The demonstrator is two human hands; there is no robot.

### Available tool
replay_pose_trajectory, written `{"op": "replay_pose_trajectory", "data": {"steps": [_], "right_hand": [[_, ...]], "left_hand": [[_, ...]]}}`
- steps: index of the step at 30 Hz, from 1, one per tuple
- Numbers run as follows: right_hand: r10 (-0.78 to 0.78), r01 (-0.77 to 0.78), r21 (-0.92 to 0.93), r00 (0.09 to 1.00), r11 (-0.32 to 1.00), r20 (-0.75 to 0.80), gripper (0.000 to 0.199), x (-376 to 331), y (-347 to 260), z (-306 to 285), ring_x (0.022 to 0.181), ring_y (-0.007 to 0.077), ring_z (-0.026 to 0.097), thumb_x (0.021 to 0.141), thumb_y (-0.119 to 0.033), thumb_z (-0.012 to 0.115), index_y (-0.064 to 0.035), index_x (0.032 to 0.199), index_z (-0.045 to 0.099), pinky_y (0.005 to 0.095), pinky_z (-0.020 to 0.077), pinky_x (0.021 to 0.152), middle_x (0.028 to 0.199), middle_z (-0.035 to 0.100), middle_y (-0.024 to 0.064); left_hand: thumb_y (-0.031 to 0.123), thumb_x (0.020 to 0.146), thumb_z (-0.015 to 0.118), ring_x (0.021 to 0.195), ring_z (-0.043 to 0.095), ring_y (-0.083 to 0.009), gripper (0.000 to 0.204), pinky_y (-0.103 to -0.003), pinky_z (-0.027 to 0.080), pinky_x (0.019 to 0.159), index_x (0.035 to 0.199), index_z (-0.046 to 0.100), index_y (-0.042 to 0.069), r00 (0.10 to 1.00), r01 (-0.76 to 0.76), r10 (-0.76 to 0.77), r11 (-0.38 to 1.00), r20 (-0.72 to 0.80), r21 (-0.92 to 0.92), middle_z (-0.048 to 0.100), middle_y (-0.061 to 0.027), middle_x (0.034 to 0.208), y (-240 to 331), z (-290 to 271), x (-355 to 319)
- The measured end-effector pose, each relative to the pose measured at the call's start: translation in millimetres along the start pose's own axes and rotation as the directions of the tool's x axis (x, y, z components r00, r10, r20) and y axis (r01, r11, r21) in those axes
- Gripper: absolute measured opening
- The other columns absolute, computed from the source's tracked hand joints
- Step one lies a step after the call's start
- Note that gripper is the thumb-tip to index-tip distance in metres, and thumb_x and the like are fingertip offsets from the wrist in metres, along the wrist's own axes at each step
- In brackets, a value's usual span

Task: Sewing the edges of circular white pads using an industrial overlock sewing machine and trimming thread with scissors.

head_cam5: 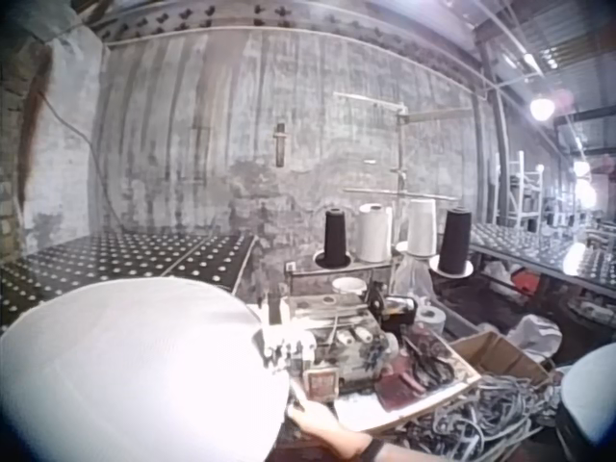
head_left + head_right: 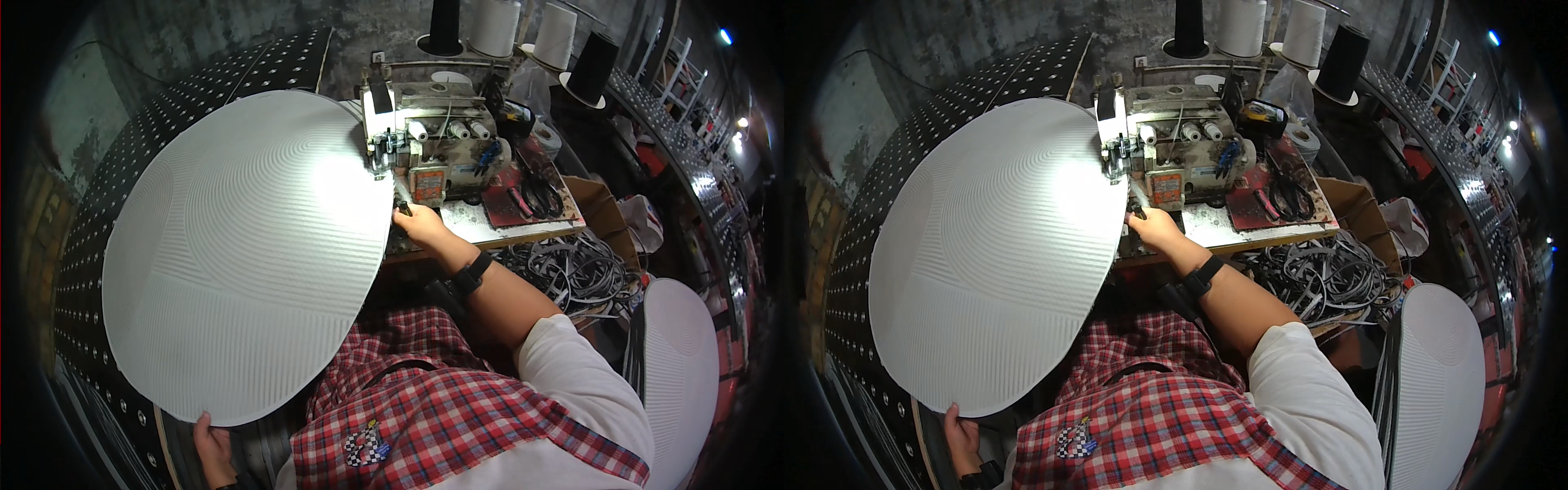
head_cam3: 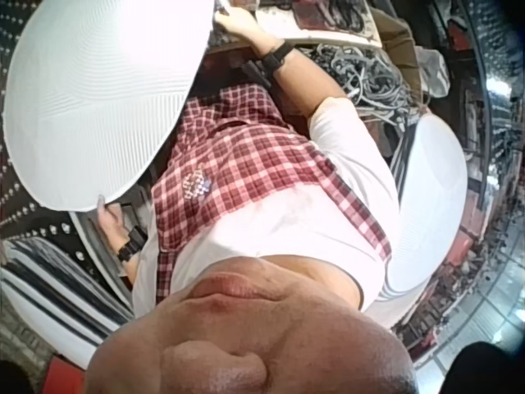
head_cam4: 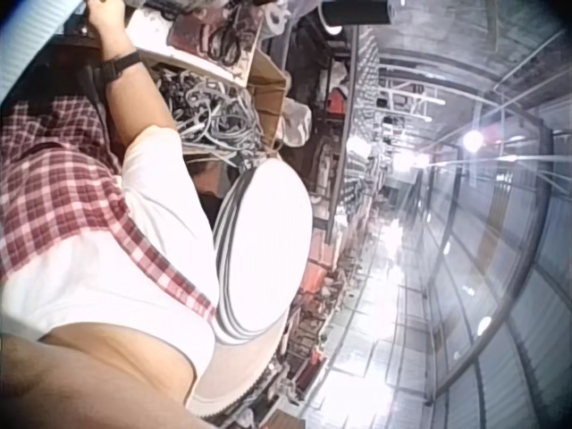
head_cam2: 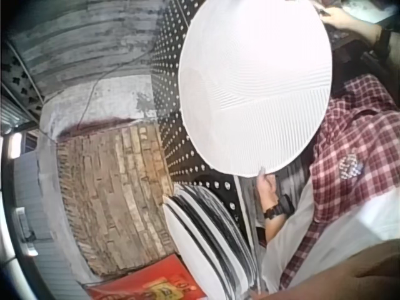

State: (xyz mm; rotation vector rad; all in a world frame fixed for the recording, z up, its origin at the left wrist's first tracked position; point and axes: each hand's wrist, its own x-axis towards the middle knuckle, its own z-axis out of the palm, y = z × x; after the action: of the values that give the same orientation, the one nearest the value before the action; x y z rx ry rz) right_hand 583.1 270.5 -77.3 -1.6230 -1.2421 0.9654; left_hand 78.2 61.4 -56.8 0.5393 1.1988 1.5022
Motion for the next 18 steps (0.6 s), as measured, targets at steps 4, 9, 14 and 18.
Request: {"op": "replay_pose_trajectory", "data": {"steps": [4,9,14,18], "right_hand": [[-0.179,0.198,0.064,0.957,0.978,-0.230,0.029,5,4,5,0.055,0.0163,0.051,0.079,-0.027,0.053,0.0010,0.079,0.055,0.0304,0.0410,0.054,0.063,0.055,0.0097],[-0.160,0.230,0.202,0.936,0.952,-0.312,0.019,-60,-13,1,0.064,0.0202,0.054,0.081,-0.019,0.051,-0.0012,0.086,0.054,0.0297,0.0422,0.061,0.074,0.057,0.0118],[-0.459,0.423,-0.181,0.787,0.888,-0.412,0.022,-121,3,-6,0.075,0.0261,0.056,0.080,-0.014,0.051,-0.0060,0.101,0.049,0.0314,0.0434,0.068,0.082,0.057,0.0130],[-0.364,0.303,-0.305,0.917,0.903,-0.166,0.029,-149,33,-6,0.081,0.0313,0.055,0.078,-0.012,0.052,-0.0093,0.107,0.047,0.0338,0.0452,0.068,0.091,0.056,0.0140]], "left_hand": [[0.029,0.075,0.056,0.104,0.046,-0.0208,0.052,-0.034,0.038,0.085,0.116,0.040,0.002,0.990,0.100,-0.108,0.992,0.091,0.083,0.049,-0.0084,0.110,15,9,2],[0.027,0.075,0.056,0.104,0.046,-0.0206,0.050,-0.034,0.036,0.088,0.116,0.039,0.002,0.992,-0.063,0.063,0.998,-0.108,0.002,0.048,-0.0089,0.112,9,-23,22],[0.024,0.075,0.055,0.102,0.047,-0.0229,0.051,-0.033,0.036,0.089,0.117,0.037,0.000,0.984,0.071,-0.092,0.988,0.152,0.137,0.047,-0.0098,0.113,10,-4,-1],[0.030,0.076,0.054,0.104,0.046,-0.0253,0.055,-0.035,0.035,0.090,0.118,0.036,-0.001,0.998,0.058,-0.058,0.996,0.002,0.063,0.043,-0.0103,0.118,22,8,11]]}}
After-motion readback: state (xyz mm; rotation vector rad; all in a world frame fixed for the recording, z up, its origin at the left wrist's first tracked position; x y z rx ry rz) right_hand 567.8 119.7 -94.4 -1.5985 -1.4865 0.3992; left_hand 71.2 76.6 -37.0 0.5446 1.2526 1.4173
